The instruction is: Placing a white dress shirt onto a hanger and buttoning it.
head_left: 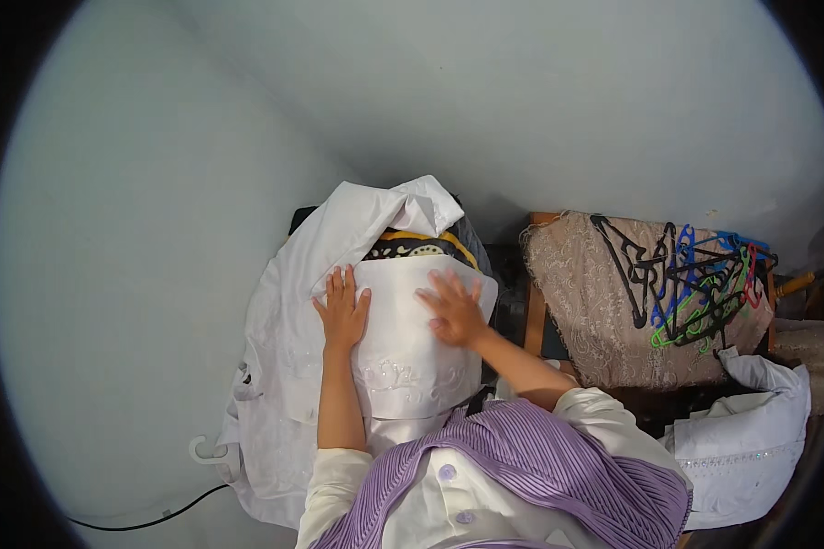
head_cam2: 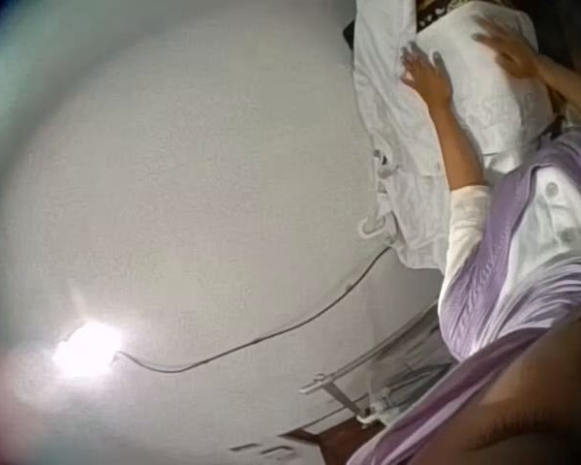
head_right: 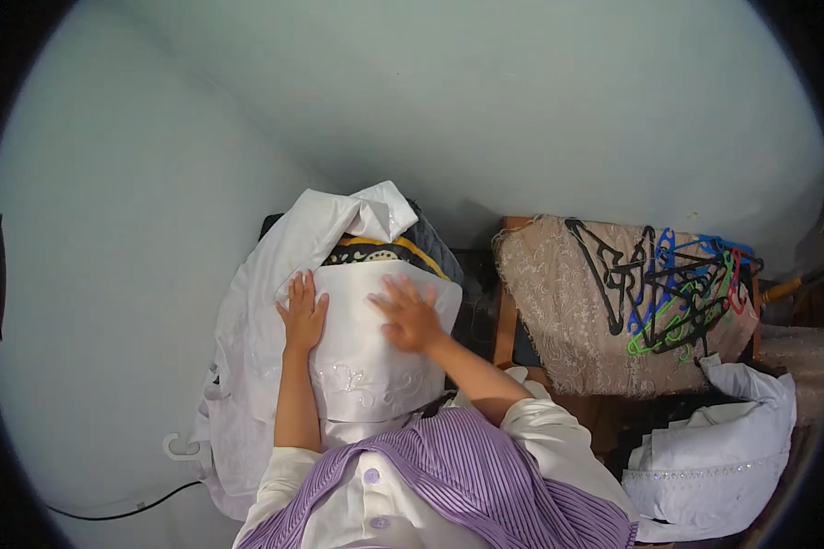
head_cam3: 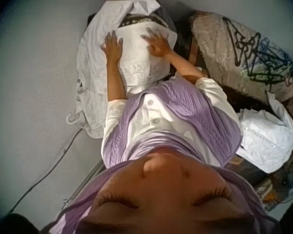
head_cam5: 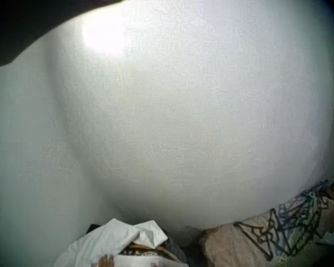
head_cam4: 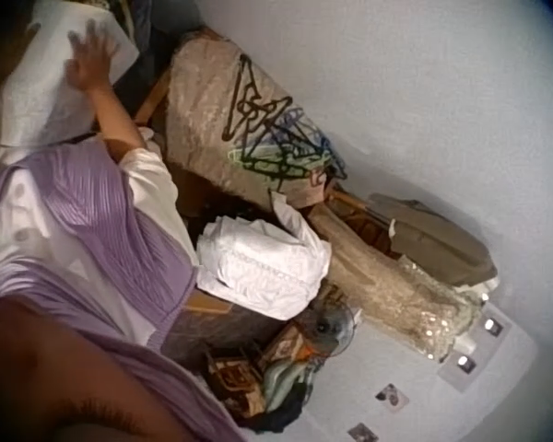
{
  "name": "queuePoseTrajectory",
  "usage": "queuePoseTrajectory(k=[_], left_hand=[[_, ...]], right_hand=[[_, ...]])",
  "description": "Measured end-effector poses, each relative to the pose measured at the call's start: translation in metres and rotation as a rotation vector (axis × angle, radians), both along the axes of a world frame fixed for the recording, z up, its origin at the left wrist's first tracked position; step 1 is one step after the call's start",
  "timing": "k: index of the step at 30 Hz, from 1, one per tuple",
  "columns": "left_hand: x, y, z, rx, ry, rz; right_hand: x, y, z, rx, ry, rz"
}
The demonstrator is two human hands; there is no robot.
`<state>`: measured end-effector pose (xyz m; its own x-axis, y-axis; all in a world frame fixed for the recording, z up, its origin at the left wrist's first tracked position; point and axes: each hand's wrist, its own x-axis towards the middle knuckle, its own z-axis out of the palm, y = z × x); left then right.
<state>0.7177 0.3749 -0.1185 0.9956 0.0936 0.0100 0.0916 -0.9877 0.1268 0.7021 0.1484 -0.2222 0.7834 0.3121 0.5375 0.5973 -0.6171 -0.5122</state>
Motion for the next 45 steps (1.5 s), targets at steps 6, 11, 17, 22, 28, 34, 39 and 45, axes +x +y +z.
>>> queuePoseTrajectory(k=[6, 11, 17, 22, 28, 34, 39, 45], left_hand=[[0.009, -0.012, 0.002, 0.004, 0.005, -0.020], [0.006, -0.011, 0.003, 0.014, -0.009, -0.003], [0.003, -0.011, -0.002, 0.001, 0.000, 0.005], [0.003, -0.013, 0.005, -0.030, 0.001, 0.040], [-0.026, 0.008, 0.042, -0.378, -0.321, 0.086], [-0.082, 0.017, 0.035, -0.105, -0.068, 0.422], [-0.099, 0.016, 0.011, -0.002, 0.000, 0.351], [-0.095, 0.014, 0.010, -0.056, -0.094, 0.358]], right_hand=[[0.025, -0.088, -0.089, 0.211, 0.571, -0.827], [-0.001, -0.060, -0.044, 0.241, 0.450, -0.241], [-0.025, -0.058, -0.077, 0.184, 0.970, -0.540], [-0.035, -0.055, -0.075, -0.067, 0.962, -0.006], [-0.009, -0.062, -0.066, 0.351, 0.481, -0.583], [-0.004, -0.007, 0.095, 0.044, 0.047, 0.355], [0.008, -0.015, 0.078, -0.312, 0.105, 0.231], [0.043, -0.023, 0.089, 0.101, 0.010, -0.138]])
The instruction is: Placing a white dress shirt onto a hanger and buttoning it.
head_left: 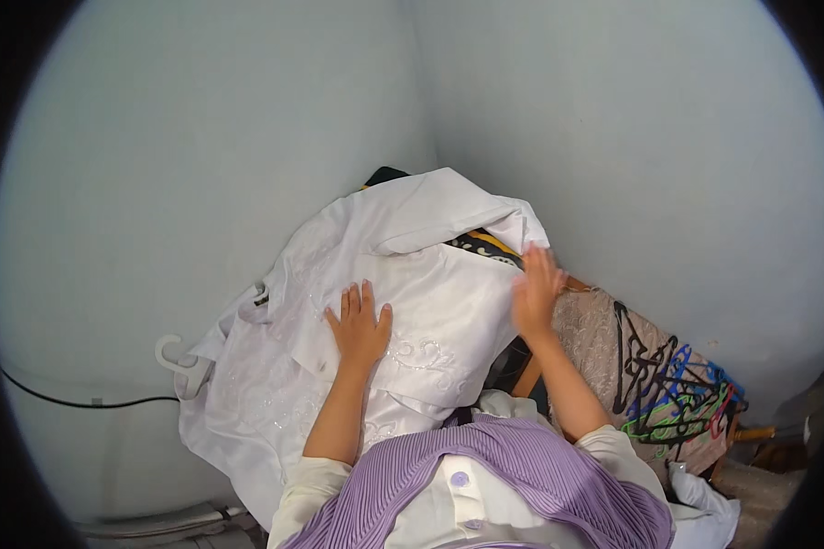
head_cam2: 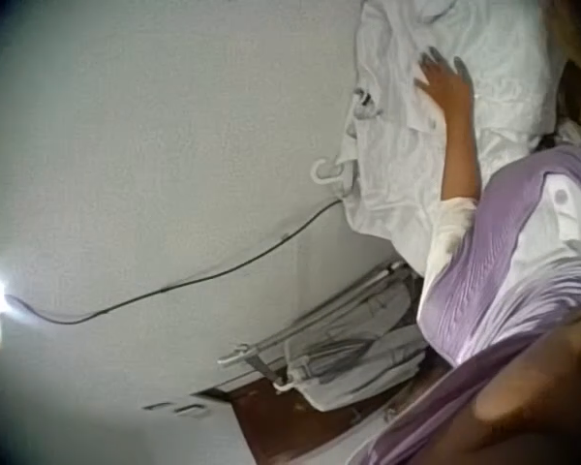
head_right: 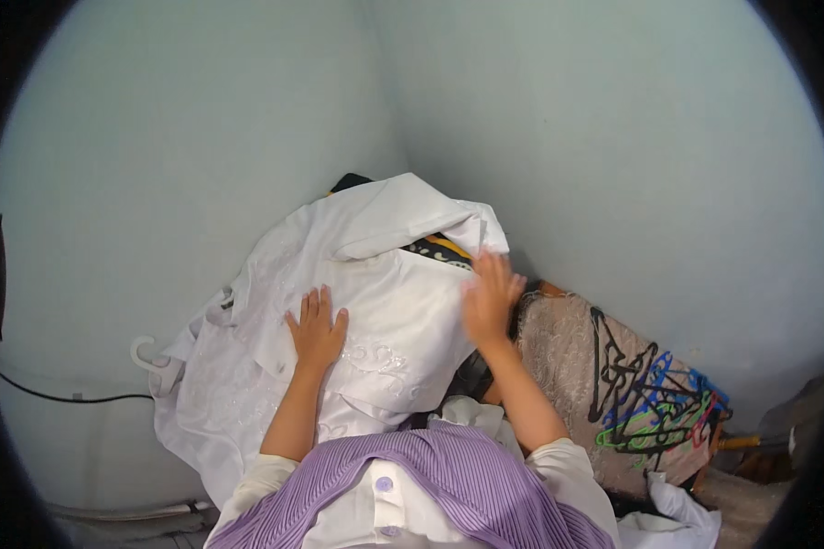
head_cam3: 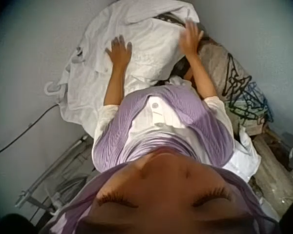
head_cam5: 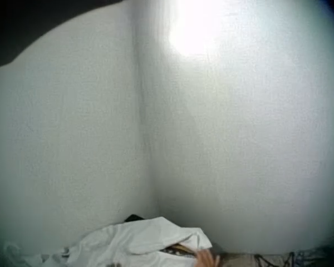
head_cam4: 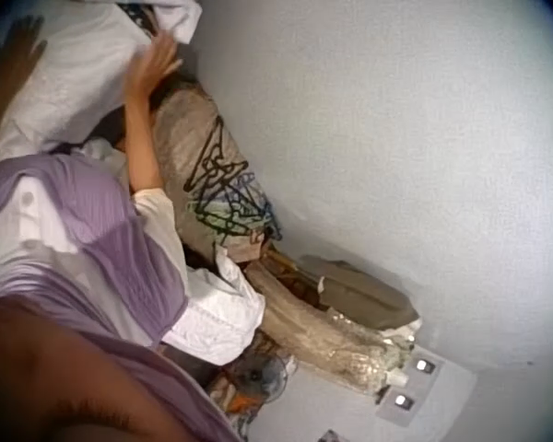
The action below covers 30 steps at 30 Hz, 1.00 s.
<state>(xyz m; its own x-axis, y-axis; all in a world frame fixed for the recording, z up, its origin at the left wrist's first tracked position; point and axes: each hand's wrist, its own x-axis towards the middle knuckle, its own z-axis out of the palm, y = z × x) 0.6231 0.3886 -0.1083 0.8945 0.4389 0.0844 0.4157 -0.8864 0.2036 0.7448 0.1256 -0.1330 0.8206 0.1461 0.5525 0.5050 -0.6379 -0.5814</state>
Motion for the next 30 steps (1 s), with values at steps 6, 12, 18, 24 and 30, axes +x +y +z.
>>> queuePoseTrajectory(k=[6, 12, 18, 24, 30], left_hand=[[-0.003, 0.001, 0.003, 0.009, -0.137, 0.074], [-0.010, 0.011, 0.000, -0.039, -0.052, 0.140], [-0.014, 0.016, -0.003, -0.036, -0.111, 0.101], [-0.007, 0.018, -0.013, -0.176, -0.197, 0.129], [-0.014, 0.028, -0.012, -0.079, -0.138, 0.096]], right_hand=[[-0.034, 0.089, 0.039, -0.604, -0.033, 0.890], [0.021, 0.050, 0.051, -0.760, 0.268, 0.174], [-0.032, 0.090, 0.069, -0.518, -0.008, 0.436], [-0.025, 0.199, 0.033, -0.553, 0.145, 0.853], [-0.016, 0.160, 0.016, -0.645, 0.063, 0.625]])
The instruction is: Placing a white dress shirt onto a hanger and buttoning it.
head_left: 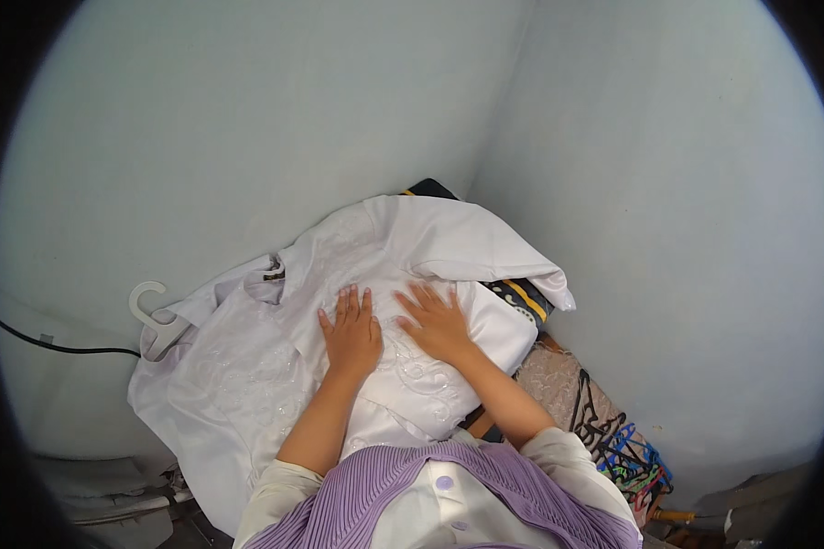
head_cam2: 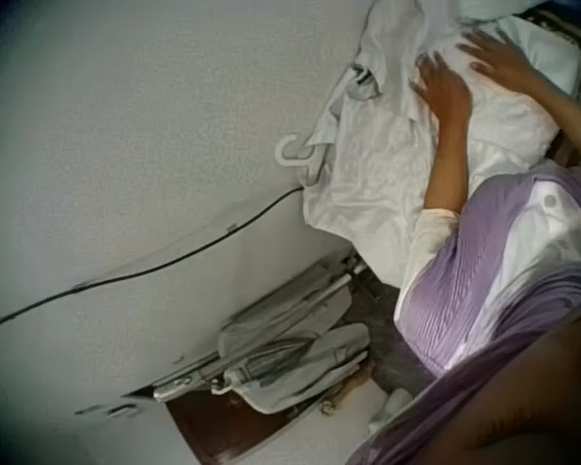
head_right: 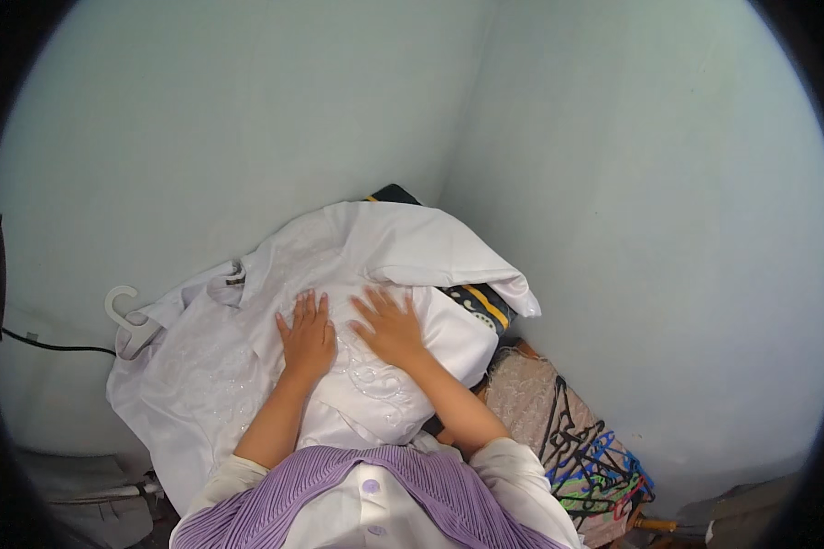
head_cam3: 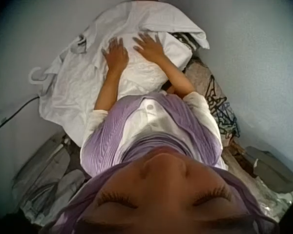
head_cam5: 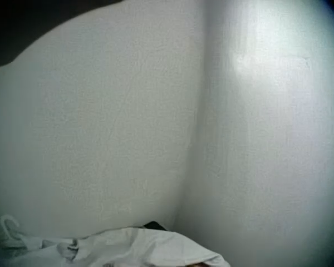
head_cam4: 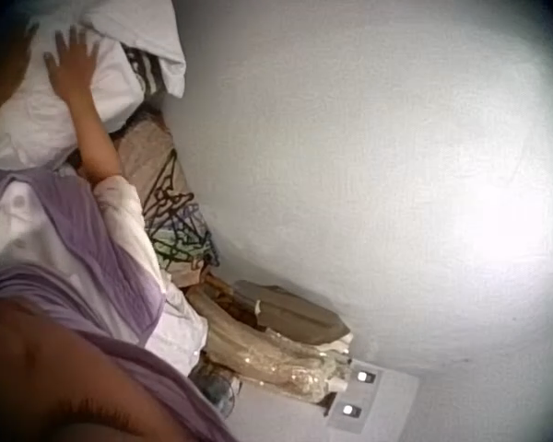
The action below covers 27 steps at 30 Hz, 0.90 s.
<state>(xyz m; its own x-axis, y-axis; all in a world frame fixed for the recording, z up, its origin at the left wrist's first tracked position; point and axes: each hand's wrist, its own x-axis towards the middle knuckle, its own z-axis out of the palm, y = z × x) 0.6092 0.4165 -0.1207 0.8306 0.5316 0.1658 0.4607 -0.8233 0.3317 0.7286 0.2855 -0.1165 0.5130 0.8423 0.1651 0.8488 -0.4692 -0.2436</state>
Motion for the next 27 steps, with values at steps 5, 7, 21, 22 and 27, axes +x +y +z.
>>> queuePoseTrajectory(k=[5, 7, 21, 22, 27], left_hand=[[-0.003, 0.004, 0.001, -0.030, 0.058, 0.010], [0.003, 0.001, 0.001, -0.023, 0.048, -0.001], [0.002, 0.001, 0.007, -0.203, -0.129, -0.091], [-0.004, 0.003, 0.005, -0.225, -0.187, -0.102], [-0.063, 0.004, 0.051, -0.056, -0.296, -0.085]], right_hand=[[-0.010, -0.137, 0.007, -0.105, -0.018, -0.429], [-0.009, -0.178, 0.000, -0.161, 0.133, -0.796], [0.054, -0.154, 0.004, 0.410, -0.044, -0.844], [0.044, -0.136, 0.008, 0.437, -0.029, -0.713], [-0.055, -0.060, 0.022, 0.279, 0.137, -0.118]])
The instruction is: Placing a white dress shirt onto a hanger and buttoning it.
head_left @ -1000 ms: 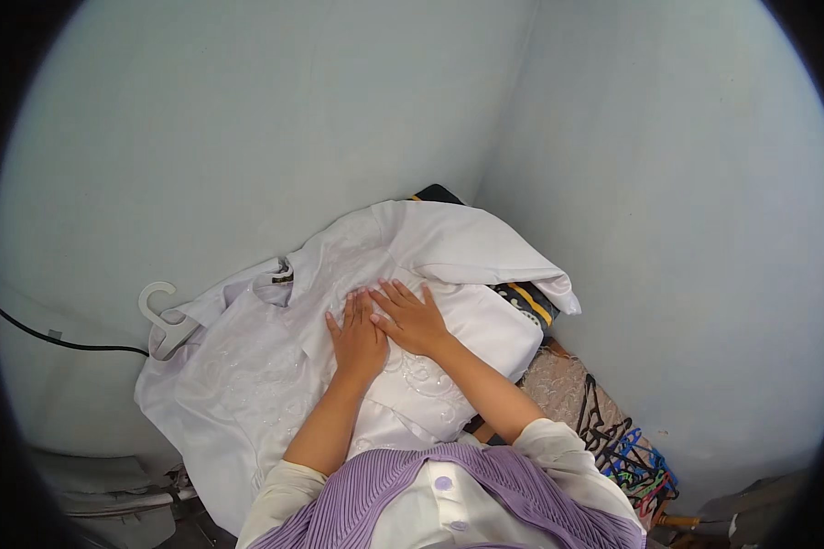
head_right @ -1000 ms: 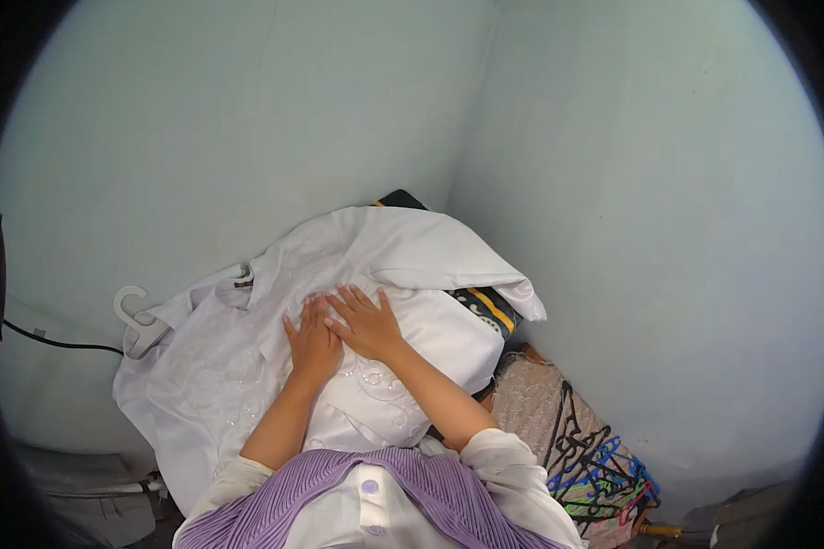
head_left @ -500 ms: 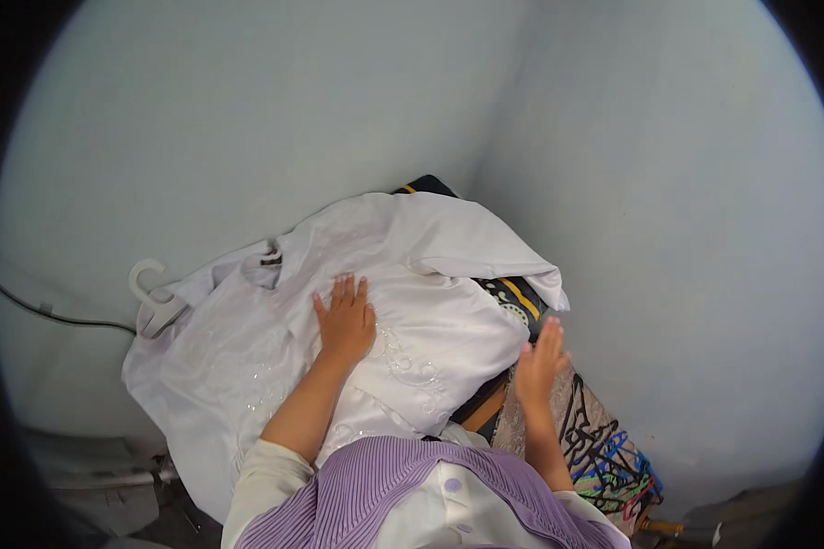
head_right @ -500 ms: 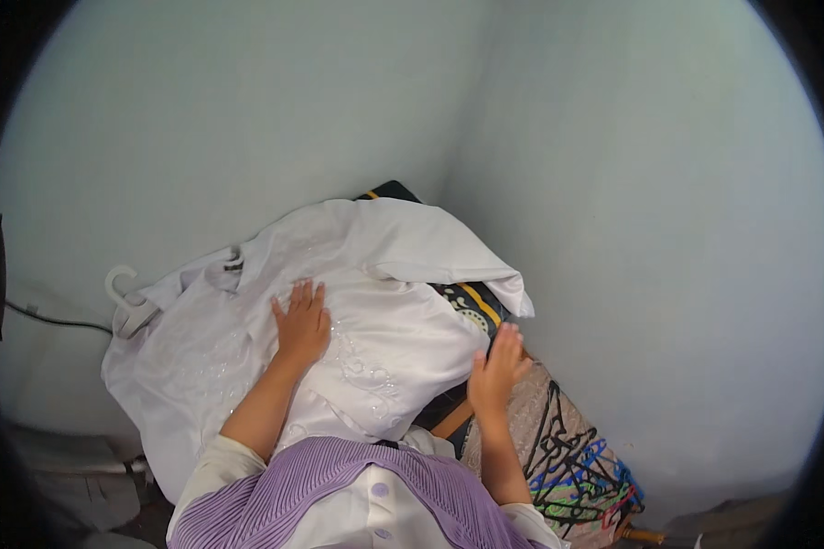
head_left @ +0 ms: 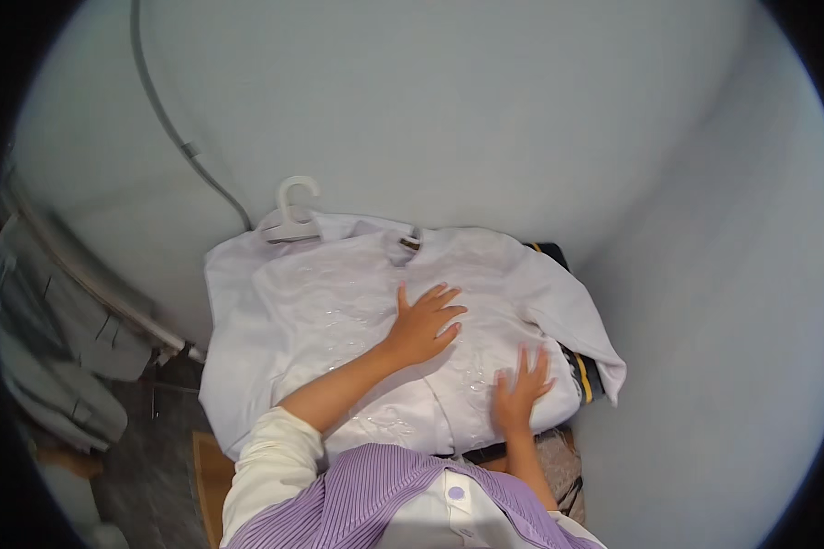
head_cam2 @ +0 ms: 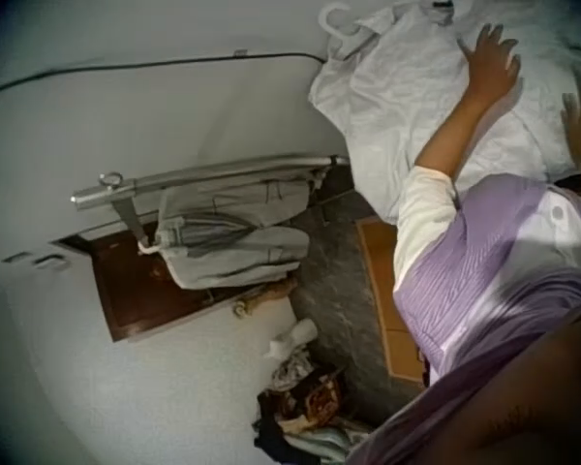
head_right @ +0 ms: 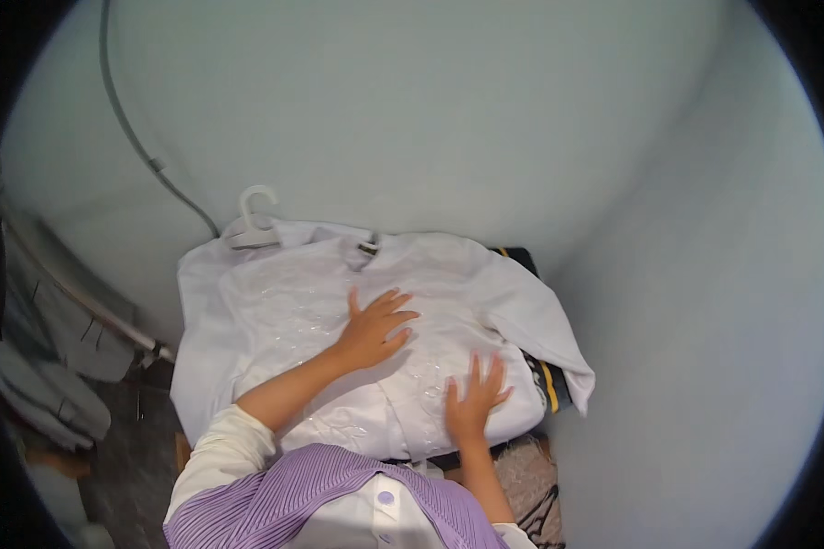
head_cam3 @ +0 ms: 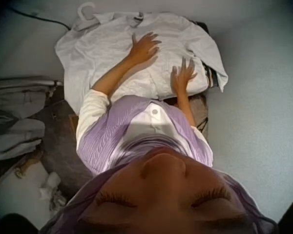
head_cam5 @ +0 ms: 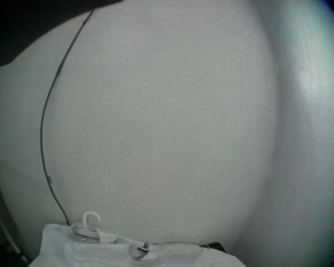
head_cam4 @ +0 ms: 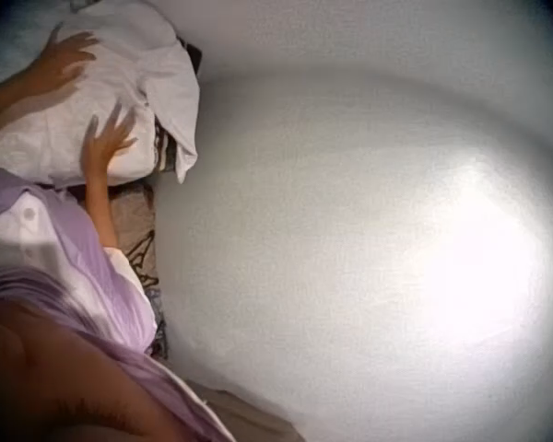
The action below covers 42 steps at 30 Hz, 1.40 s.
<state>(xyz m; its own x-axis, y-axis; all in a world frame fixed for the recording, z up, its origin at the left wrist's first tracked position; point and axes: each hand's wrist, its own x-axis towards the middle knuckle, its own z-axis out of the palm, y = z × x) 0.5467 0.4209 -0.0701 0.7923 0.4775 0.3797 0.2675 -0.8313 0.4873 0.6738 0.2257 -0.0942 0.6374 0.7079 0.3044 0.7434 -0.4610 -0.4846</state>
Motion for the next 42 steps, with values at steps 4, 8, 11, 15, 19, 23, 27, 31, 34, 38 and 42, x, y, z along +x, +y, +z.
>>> queuePoseTrajectory(k=[4, 8, 11, 15, 19, 23, 27, 31, 34, 38, 42], left_hand=[[-0.097, 0.028, 0.026, 0.164, -0.029, 0.404], [-0.190, 0.038, 0.029, 0.274, -0.047, 0.818], [-0.231, 0.060, 0.029, 0.357, 0.032, 0.909], [-0.247, 0.139, 0.009, 0.346, 0.092, 1.018], [-0.250, 0.184, 0.004, 0.078, 0.425, 1.189], [-0.249, 0.180, 0.024, 0.145, 0.439, 1.047], [-0.243, 0.175, 0.025, 0.430, 0.435, 0.836], [-0.236, 0.134, 0.047, 0.392, 0.414, 0.555], [-0.235, 0.100, 0.076, 0.152, 0.322, 0.454], [-0.226, 0.074, 0.124, -0.294, 0.299, 0.357], [-0.249, 0.055, 0.150, -0.334, 0.255, 0.299]], right_hand=[[-0.051, 0.031, -0.008, -0.015, 0.046, 0.307], [-0.052, 0.045, -0.012, -0.176, -0.048, 0.298], [-0.055, 0.049, -0.004, -0.131, -0.075, 0.268], [-0.063, 0.060, -0.002, -0.059, -0.090, 0.219], [-0.093, 0.068, 0.015, 0.025, -0.134, 0.287], [-0.131, 0.060, 0.010, 0.067, -0.048, 0.295], [-0.153, 0.047, -0.009, -0.030, -0.036, 0.337], [-0.147, 0.054, -0.014, 0.006, -0.060, 0.254], [-0.155, 0.065, -0.010, 0.029, -0.111, 0.204], [-0.169, 0.093, 0.000, 0.286, -0.222, 0.136], [-0.196, 0.133, 0.014, 0.325, -0.267, 0.042]])
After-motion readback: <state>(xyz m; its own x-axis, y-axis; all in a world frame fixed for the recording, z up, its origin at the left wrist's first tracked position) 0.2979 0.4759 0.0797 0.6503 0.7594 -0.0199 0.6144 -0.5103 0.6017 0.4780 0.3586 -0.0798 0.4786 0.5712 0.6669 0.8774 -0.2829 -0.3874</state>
